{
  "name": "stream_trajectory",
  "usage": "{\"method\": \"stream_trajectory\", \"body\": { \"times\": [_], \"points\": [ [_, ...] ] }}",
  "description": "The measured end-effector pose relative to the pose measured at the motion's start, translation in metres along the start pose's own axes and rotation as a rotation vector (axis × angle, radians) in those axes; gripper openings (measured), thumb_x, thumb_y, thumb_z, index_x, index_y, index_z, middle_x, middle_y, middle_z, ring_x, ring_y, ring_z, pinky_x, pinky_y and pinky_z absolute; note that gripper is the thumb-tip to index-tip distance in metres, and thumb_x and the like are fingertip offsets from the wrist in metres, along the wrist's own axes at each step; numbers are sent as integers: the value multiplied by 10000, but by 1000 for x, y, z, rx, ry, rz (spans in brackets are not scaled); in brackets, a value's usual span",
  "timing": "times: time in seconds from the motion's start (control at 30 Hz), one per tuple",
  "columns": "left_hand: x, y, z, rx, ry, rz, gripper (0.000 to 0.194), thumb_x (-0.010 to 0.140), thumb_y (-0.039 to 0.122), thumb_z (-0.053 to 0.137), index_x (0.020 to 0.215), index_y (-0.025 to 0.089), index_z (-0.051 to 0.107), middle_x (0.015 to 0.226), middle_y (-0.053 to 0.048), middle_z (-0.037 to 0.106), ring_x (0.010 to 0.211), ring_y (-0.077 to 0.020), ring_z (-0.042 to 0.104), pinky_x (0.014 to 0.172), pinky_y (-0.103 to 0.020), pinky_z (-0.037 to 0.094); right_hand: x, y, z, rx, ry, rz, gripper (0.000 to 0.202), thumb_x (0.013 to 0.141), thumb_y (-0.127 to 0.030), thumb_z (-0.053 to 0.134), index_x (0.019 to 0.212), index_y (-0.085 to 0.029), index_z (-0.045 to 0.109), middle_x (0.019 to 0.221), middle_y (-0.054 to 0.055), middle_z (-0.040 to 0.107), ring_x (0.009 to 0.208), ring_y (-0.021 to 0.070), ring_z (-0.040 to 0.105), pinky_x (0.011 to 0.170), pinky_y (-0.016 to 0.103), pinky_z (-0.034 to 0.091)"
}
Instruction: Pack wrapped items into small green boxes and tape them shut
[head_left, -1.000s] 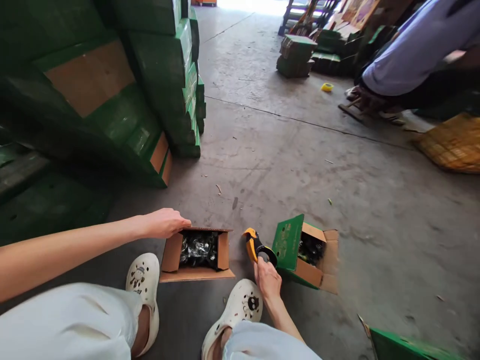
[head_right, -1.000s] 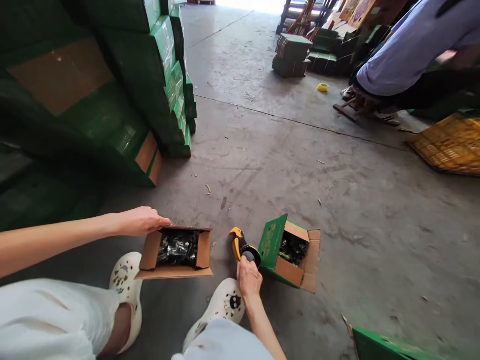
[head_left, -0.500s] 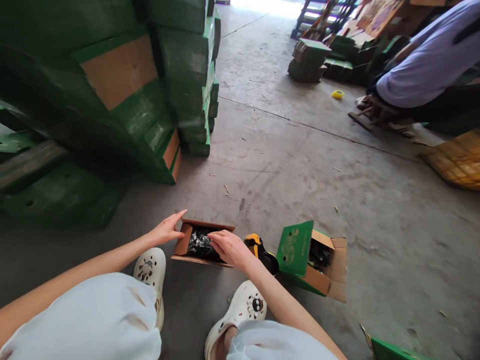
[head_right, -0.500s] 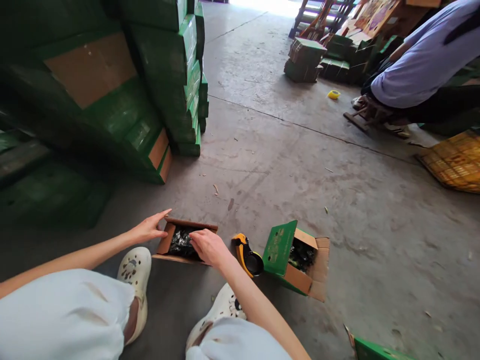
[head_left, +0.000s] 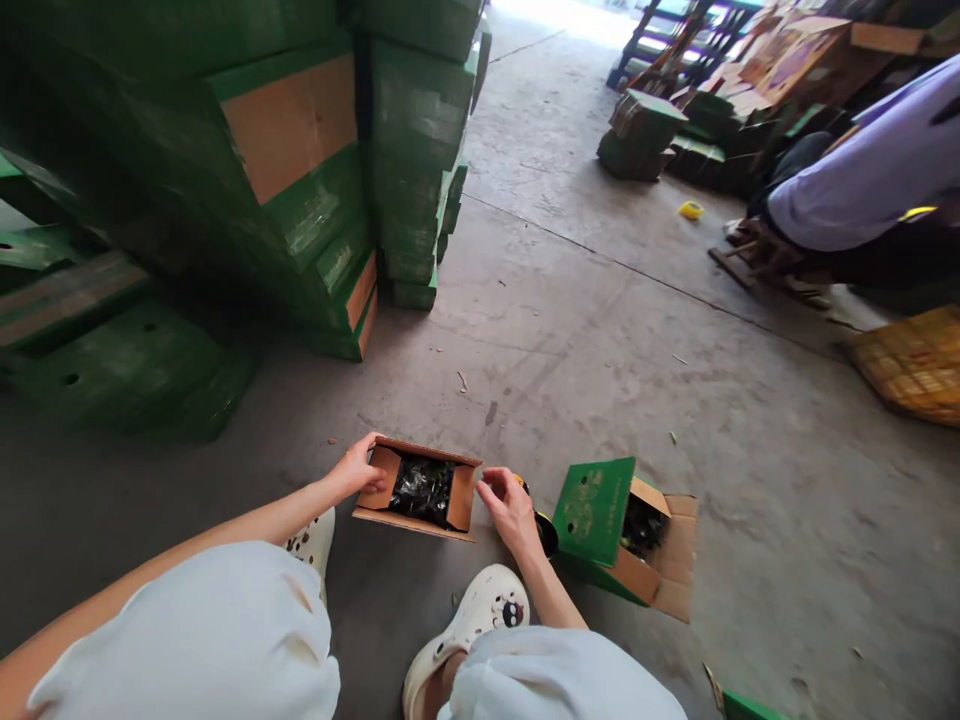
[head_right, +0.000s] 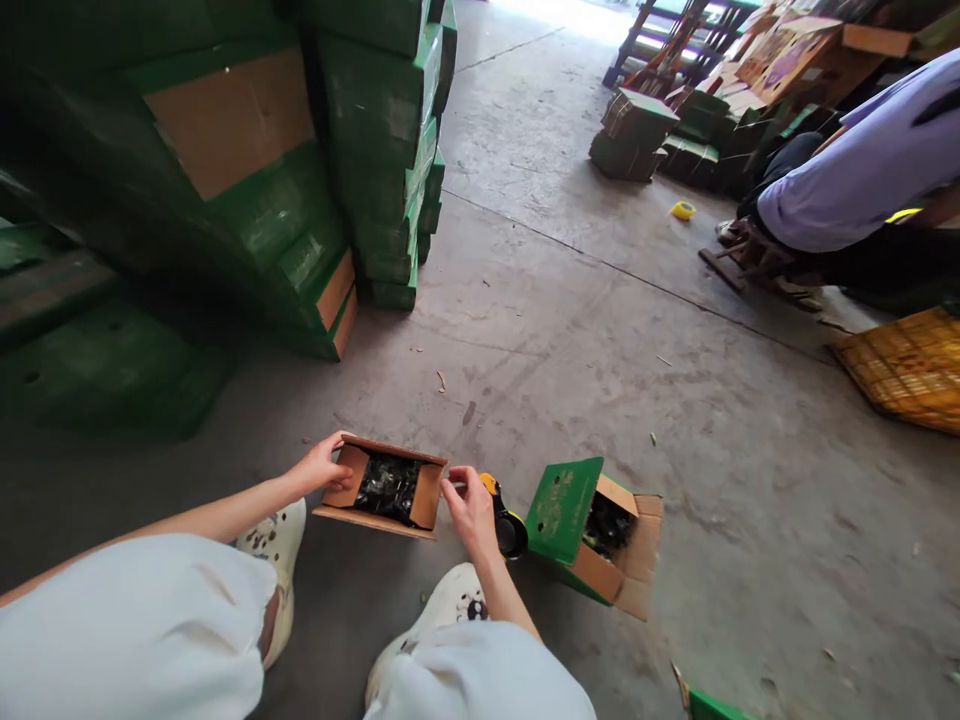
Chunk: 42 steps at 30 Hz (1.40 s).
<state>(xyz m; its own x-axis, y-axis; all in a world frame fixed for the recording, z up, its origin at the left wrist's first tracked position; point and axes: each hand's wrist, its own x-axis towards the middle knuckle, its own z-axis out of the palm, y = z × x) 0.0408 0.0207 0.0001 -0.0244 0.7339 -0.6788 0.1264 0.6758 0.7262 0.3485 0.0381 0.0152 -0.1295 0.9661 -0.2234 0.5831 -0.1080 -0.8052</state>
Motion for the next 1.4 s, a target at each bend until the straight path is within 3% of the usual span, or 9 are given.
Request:
{"method": "stream_trajectory", "body": {
  "times": [0.13, 0.23, 0.47, 0.57, 0.63, 0.73, 0.83, 1.17, 1.4],
  "points": [
    [-3, 8, -11, -154, -142, -81, 684, 775, 603, 760, 1342, 320, 503, 1589, -111, 499, 995, -238, 795, 736, -248, 589, -1, 23, 16, 254, -132, 205, 738, 875, -507, 607, 1536, -232, 431, 1180, 96, 676, 723, 166, 670, 641, 288, 554],
    [1, 14, -18, -285, -222, -191, 645, 864, 786, 530, 1319, 330, 506, 1643, -99, 414, 1100, -273, 774, 779, -292, 585, 2, 26, 25, 252, -237, 166, 753, 889, -458, 578, 1580, -233, 377, 806, -22, 622, 602, 153, 575, 571, 252, 484],
    [11, 6, -8, -168, -122, -163, 617, 806, 513, 744, 1336, 305, 505, 1379, -94, 658, 989, -224, 780, 665, -249, 547, 8, 21, 21, 209, -303, 121, 605, 882, -347, 527, 1471, -235, 452, 706, -61, 567, 606, 160, 555, 576, 240, 474],
    [9, -7, -7, -43, -76, -77, 726, 786, 464, 783, 1425, 285, 490, 1308, -96, 693, 742, -156, 752, 572, -215, 504, 10, 19, 11, 68, -348, 41, 642, 865, -251, 477, 1506, -230, 498, 1119, 73, 715, 749, 172, 645, 687, 289, 557],
    [10, -12, -10, 117, -25, -13, 717, 797, 461, 770, 1440, 274, 515, 1297, -97, 700, 663, -149, 725, 553, -233, 509, 9, 18, 0, -98, -398, -71, 654, 868, -211, 471, 1516, -244, 556, 1554, 139, 531, 1056, 226, 683, 920, 381, 574],
    [16, -15, -16, 343, 51, 103, 612, 796, 429, 767, 1362, 255, 612, 1266, -90, 728, 948, -246, 765, 776, -303, 593, -2, 13, -13, -345, -502, -229, 595, 975, -339, 523, 1566, -269, 543, 1753, 110, 254, 1529, 342, 370, 1226, 534, 349],
    [22, -15, -19, 448, 75, 189, 537, 789, 420, 772, 1291, 263, 667, 1235, -70, 753, 1254, -302, 673, 1037, -371, 535, -16, 4, -10, -515, -582, -359, 835, 948, -626, 640, 1657, -261, 393, 1754, 124, 235, 1624, 394, 125, 1273, 637, 203],
    [31, -14, -20, 478, 64, 214, 577, 790, 446, 745, 1314, 215, 673, 1305, -101, 726, 1272, -311, 652, 1085, -400, 505, -1, -25, 12, -694, -361, -433, 507, 1033, -551, 593, 1499, -352, 604, 1457, 91, 639, 1273, 304, 566, 1186, 530, 339],
    [23, -4, -11, 625, 75, 276, 527, 875, 310, 667, 1393, 209, 662, 1571, -137, 552, 1499, -334, 457, 1244, -468, 348, 12, -15, 39, -826, -312, -393, 563, 1054, -417, 595, 1597, -452, 451, 1696, 81, 378, 1536, 357, 313, 1225, 636, 237]
  ]
}}
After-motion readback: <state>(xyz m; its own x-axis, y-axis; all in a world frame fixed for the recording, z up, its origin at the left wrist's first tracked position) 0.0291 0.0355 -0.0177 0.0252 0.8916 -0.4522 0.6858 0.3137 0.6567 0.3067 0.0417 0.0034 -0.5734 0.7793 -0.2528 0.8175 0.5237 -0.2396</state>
